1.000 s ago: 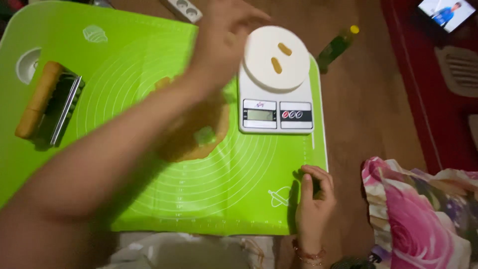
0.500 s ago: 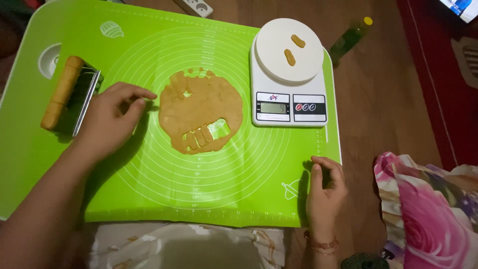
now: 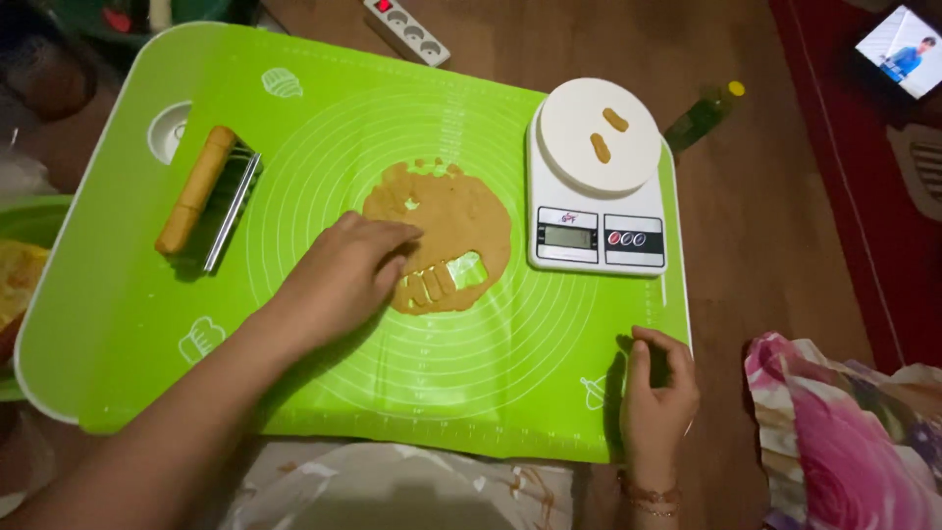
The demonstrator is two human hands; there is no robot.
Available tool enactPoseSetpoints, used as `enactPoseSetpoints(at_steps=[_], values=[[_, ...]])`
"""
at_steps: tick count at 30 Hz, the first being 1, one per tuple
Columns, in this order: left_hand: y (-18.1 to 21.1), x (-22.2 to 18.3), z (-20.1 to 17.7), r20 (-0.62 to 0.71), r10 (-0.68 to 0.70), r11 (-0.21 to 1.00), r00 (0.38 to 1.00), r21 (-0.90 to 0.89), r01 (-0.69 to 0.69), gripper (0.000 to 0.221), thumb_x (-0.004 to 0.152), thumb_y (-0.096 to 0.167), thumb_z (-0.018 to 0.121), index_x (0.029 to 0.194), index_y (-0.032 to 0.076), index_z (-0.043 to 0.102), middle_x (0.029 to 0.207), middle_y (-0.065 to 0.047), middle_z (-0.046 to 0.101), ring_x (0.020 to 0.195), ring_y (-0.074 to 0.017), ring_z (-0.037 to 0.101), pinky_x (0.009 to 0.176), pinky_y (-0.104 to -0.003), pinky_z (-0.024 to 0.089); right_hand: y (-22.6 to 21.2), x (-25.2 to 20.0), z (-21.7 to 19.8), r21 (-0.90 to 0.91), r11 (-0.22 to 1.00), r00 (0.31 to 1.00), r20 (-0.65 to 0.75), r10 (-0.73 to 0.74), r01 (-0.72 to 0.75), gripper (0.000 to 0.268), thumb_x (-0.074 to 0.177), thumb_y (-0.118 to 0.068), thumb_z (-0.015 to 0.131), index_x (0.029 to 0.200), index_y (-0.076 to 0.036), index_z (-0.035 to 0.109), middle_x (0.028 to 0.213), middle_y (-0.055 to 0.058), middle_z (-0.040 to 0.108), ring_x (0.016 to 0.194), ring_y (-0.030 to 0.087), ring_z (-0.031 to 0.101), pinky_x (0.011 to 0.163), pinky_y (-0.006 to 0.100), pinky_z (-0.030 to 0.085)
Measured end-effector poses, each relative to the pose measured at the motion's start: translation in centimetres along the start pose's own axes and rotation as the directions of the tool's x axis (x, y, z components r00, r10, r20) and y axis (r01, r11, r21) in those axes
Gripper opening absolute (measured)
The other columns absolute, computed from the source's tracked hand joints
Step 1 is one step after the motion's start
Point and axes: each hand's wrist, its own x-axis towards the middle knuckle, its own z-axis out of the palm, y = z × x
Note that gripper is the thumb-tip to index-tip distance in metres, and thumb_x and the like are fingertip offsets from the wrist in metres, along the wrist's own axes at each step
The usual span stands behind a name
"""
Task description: The recorder is weighing small pieces of dough on a scale and using a rolling cutter to shape them on a silicone mat.
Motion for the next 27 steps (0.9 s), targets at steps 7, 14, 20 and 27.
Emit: enactPoseSetpoints(at_steps=[7,14,20,27], values=[[0.3,1.1,2.0,0.211,0.275,0.934,0.938,0.171,-0.312,0.036,0.085,0.013,0.061,0.118,0.012,0.075,0.126,-0.002,0.071,0.109,-0.0281,0.058,0.098,-0.042,0.044,1.9,-0.1,-0.3,0.017,0.999,0.999,0.018,-0.04,0.04,0.014,0.103,-0.005,0.061,0.112,0.002,0.069,0.11,0.008,0.07,0.105,0.017,0.065,0.096,0.029,0.05],[1.0,2.8,1.8,0.39,0.446,0.75,0.805,0.327,-0.574,0.028,0.083,0.023,0.063,0.108,0.015,0.073,0.116,0.006,0.071,0.103,-0.0208,0.058,0.088,-0.04,0.043,2.7,0.2,-0.4,0.1,0.993,0.998,0.006,-0.058,0.057,0.011,0.103,-0.004,0.061,0.11,0.001,0.069,0.109,0.008,0.069,0.103,0.016,0.065,0.093,0.029,0.052],[1.6,3.6,1.5,0.459,0.493,0.643,0.74,0.381,-0.665,0.015,0.082,0.027,0.066,0.091,0.015,0.069,0.096,0.003,0.068,0.096,-0.0193,0.059,0.084,-0.038,0.044,2.4,0.3,-0.3,0.202,0.979,0.999,-0.005,0.034,-0.032,0.012,0.102,-0.006,0.061,0.109,0.001,0.068,0.108,0.007,0.069,0.099,0.015,0.066,0.09,0.028,0.053],[0.6,4.5,1.8,0.549,0.471,0.588,0.691,0.388,-0.709,0.01,0.085,0.026,0.064,0.086,0.016,0.066,0.093,0.001,0.065,0.097,-0.0206,0.058,0.082,-0.038,0.044,2.2,0.3,-0.5,0.122,0.993,1.0,0.009,-0.006,0.005,0.013,0.102,-0.006,0.062,0.109,0.001,0.071,0.107,0.008,0.07,0.1,0.015,0.066,0.09,0.027,0.051]])
